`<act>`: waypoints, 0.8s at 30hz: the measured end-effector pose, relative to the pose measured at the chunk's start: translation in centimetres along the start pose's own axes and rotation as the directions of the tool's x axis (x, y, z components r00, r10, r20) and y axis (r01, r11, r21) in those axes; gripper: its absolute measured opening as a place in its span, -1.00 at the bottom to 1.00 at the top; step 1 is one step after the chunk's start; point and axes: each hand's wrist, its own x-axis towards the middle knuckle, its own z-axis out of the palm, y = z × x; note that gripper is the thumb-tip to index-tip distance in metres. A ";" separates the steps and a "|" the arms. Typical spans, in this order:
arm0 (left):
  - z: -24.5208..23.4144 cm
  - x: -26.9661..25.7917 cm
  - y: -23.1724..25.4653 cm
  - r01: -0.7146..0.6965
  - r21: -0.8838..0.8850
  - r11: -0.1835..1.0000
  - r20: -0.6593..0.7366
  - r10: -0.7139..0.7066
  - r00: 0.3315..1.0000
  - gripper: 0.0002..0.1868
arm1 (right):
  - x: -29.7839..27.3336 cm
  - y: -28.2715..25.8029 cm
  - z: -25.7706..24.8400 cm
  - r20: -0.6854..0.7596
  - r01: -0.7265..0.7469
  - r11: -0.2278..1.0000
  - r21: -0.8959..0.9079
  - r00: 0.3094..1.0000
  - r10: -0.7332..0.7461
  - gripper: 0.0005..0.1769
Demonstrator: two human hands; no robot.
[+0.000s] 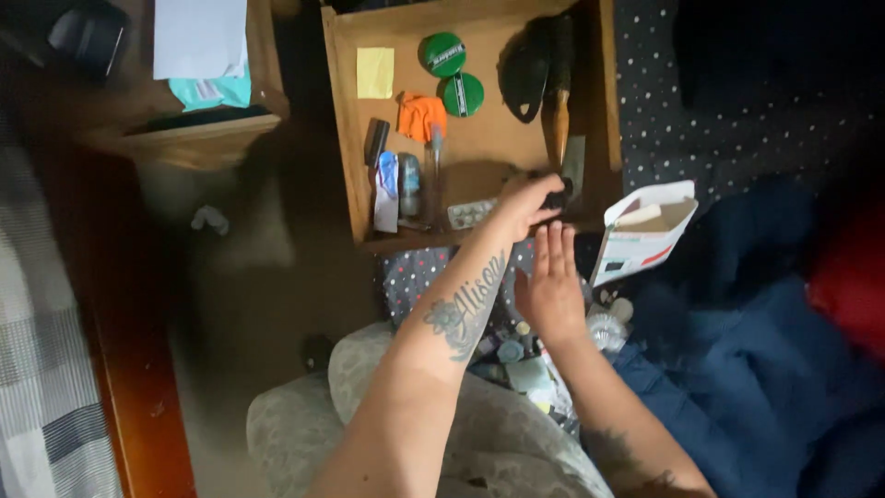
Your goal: Organizing and sorting items from a nightstand drawer.
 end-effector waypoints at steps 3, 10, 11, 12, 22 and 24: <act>0.4 2.4 -1.5 0.125 0.131 0.983 0.089 -0.138 0.986 -0.57 | -0.1 -0.1 0.7 0.083 -0.047 0.999 -0.024 0.995 0.049 -0.09; 3.4 2.8 -0.5 0.115 0.323 0.939 -0.035 -0.110 0.993 -0.35 | 0.7 -0.1 0.3 0.256 0.117 0.926 -0.359 0.966 -0.023 -0.13; 3.6 2.1 0.2 -0.023 0.545 0.838 -0.045 0.057 0.997 -0.41 | 0.6 0.1 0.4 0.234 0.131 0.930 -0.344 0.971 -0.050 -0.15; 3.7 1.4 0.8 -0.138 0.735 0.664 -0.015 0.219 0.976 -0.43 | 0.6 0.2 0.5 0.210 0.144 0.933 -0.329 0.975 -0.077 -0.17; 2.9 -0.2 -0.6 -0.435 0.897 0.076 0.378 0.379 0.845 -0.60 | 0.8 -0.1 0.4 0.081 0.185 0.930 -0.317 0.983 -0.167 -0.30; 2.9 -0.7 -0.2 -0.392 0.920 -0.009 0.374 0.326 0.868 -0.77 | 0.4 0.2 0.7 0.116 0.261 0.847 -0.463 0.965 -0.234 -0.32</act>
